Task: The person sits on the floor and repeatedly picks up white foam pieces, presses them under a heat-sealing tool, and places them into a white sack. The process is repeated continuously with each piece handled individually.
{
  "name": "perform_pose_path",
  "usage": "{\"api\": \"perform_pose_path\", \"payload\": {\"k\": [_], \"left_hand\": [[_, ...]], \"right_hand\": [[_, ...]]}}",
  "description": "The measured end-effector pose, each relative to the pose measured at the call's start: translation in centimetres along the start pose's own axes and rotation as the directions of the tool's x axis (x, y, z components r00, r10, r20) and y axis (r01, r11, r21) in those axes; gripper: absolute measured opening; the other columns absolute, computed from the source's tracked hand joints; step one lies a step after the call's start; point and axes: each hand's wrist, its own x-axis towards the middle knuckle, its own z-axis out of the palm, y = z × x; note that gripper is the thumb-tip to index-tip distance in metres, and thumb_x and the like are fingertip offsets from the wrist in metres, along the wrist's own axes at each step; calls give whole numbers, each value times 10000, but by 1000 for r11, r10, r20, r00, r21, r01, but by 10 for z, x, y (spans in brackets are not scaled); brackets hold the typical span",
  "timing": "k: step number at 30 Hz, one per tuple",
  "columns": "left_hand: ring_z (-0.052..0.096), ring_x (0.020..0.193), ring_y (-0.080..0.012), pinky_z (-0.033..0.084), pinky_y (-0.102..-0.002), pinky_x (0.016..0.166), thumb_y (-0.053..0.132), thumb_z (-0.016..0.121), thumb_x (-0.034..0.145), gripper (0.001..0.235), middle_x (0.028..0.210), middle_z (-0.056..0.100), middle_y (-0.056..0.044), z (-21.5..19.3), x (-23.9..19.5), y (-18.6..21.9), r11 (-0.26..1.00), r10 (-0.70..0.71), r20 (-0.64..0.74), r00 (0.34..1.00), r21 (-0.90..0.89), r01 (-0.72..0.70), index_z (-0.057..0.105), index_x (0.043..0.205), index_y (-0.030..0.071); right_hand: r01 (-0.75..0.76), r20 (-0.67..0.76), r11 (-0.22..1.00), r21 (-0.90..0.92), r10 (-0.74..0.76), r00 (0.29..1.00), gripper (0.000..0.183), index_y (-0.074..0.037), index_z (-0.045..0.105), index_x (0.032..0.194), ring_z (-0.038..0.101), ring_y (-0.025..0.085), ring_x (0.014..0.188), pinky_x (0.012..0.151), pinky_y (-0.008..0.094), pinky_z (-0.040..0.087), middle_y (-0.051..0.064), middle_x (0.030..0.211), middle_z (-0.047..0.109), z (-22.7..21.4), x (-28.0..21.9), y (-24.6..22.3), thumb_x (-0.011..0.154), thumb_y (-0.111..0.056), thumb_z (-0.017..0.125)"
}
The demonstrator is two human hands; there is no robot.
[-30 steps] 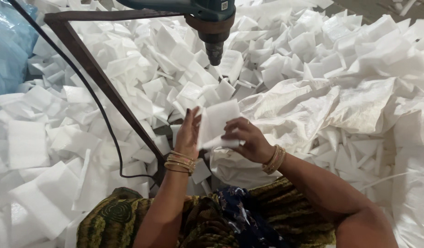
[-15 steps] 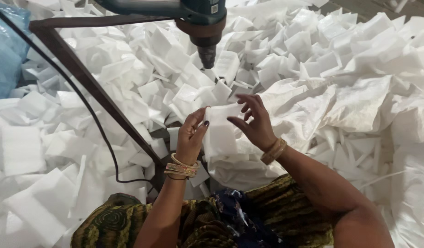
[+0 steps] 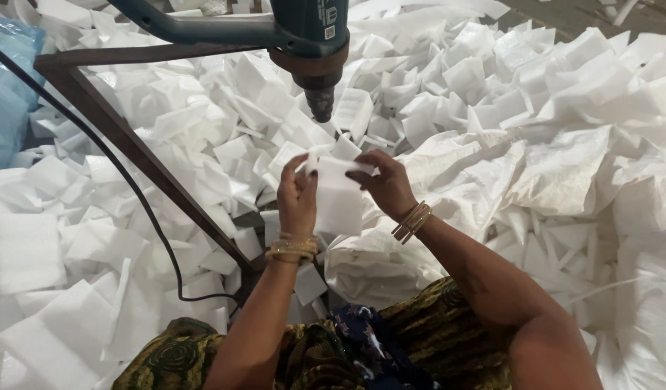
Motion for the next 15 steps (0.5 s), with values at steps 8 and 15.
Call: {"api": "perform_pose_path", "payload": {"k": [8, 15], "left_hand": [[497, 709, -33, 457, -211, 668, 93, 657, 1020, 235, 789, 595, 43, 16, 42, 14, 998, 62, -10, 998, -8, -62, 662, 1241, 13], [680, 959, -86, 545, -239, 832, 87, 659, 991, 288, 1059, 750, -63, 10, -10, 2, 998, 53, -74, 996, 23, -51, 673, 1260, -17]], "right_hand": [[6, -151, 998, 59, 3, 989, 265, 3, 666, 1100, 716, 110, 809, 623, 240, 626, 57, 1016, 703, -6, 32, -6, 899, -88, 812], [77, 5, 990, -120, -77, 997, 231, 5, 705, 1051, 708, 128, 745, 596, 243, 611, 62, 998, 676, -2, -2, -21, 866, -81, 813]]}}
